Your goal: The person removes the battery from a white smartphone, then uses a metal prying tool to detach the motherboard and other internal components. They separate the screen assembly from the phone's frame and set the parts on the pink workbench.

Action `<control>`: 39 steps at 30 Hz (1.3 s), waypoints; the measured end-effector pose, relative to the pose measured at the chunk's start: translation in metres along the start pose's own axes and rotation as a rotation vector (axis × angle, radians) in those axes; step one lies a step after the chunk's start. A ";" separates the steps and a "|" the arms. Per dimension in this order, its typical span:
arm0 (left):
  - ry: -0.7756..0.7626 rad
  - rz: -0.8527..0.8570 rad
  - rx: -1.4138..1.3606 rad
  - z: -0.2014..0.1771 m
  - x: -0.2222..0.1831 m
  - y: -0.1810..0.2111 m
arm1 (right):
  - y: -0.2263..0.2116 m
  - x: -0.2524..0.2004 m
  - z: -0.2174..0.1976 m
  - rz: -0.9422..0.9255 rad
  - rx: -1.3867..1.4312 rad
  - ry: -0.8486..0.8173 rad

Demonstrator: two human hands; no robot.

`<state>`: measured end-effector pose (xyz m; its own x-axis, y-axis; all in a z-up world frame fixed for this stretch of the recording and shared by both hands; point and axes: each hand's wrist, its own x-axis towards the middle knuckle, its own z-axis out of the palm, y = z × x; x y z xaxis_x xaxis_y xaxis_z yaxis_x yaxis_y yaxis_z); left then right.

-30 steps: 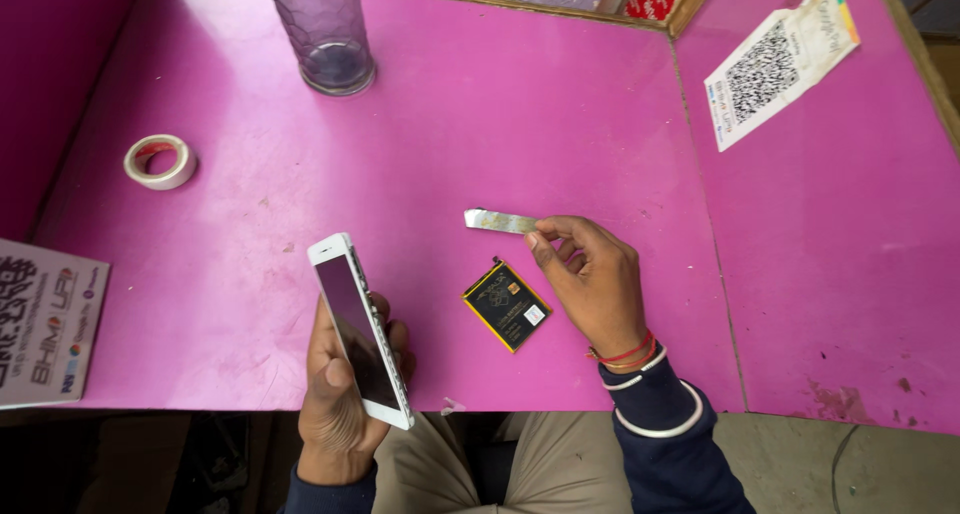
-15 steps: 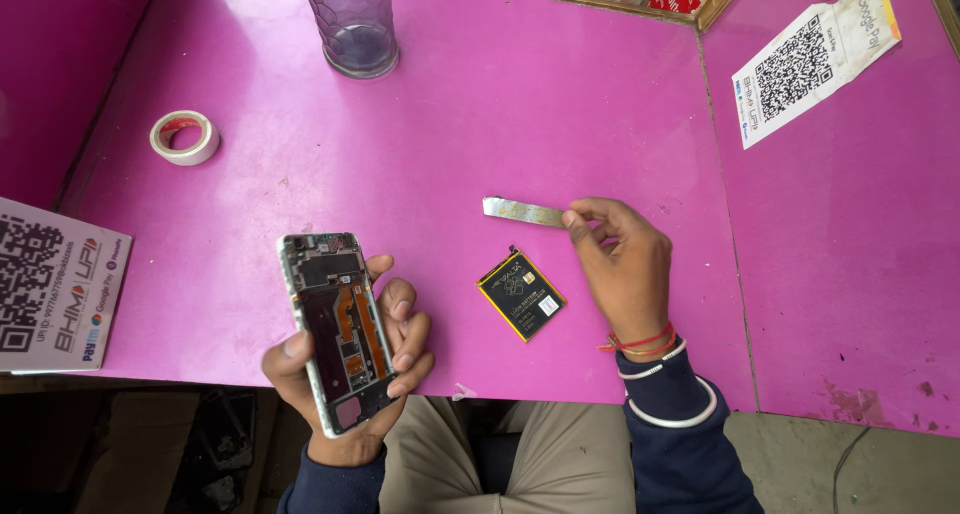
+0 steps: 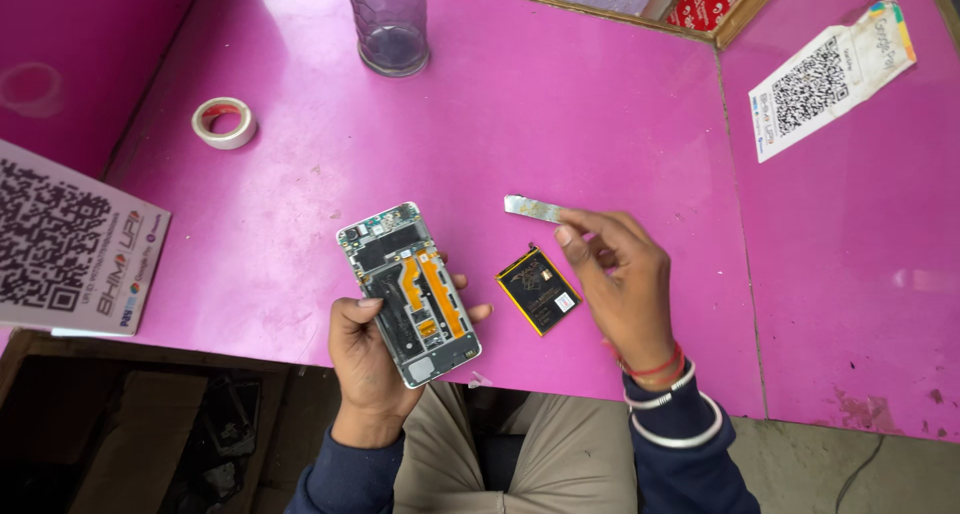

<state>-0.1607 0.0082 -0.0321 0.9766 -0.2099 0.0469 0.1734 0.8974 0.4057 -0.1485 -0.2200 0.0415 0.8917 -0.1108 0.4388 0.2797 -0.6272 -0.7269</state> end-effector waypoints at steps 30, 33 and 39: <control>1.462 1.197 1.176 -0.119 -0.363 0.082 | 0.065 -0.050 0.045 0.147 0.369 -0.493; 1.732 1.423 1.358 -0.140 -0.433 0.088 | 0.078 -0.018 0.059 0.111 0.252 -0.641; 2.153 1.567 1.557 -0.135 -0.562 0.096 | 0.072 -0.001 0.117 0.048 0.177 -0.696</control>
<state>-0.6758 0.2651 -0.1429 -0.4105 0.5773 0.7058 0.5612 -0.4502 0.6946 -0.0872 -0.1746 -0.0733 0.9079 0.4190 0.0083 0.2351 -0.4929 -0.8377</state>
